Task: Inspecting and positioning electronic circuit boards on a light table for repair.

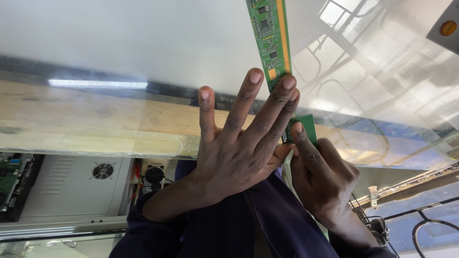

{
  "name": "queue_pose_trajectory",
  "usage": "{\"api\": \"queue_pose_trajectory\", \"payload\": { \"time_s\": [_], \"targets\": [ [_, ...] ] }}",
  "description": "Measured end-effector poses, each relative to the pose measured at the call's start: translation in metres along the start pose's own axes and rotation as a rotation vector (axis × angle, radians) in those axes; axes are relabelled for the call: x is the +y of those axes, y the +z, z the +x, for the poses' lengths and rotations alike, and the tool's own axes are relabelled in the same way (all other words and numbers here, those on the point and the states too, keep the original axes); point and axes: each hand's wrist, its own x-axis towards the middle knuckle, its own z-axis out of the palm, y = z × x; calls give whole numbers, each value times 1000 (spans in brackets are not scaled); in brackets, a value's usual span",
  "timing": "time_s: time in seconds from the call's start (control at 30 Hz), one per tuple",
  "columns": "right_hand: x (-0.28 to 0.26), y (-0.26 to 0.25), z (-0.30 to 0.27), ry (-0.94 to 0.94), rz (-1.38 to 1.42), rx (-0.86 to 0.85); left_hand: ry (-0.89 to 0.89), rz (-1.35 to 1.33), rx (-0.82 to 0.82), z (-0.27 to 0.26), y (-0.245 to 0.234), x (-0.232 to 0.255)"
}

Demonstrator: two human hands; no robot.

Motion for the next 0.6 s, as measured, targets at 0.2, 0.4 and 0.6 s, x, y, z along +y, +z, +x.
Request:
{"api": "queue_pose_trajectory", "payload": {
  "time_s": [0.2, 0.4, 0.6],
  "targets": [
    [0, -2, 6, -13, 21, 8, 1, -1, -23, 0, -2, 2],
    [3, 3, 0, 16, 26, 23, -10, -23, -32, 1, -1, 3],
    [7, 3, -3, -2, 33, 19, -7, -10, -12, 2, 0, 4]
  ]
}}
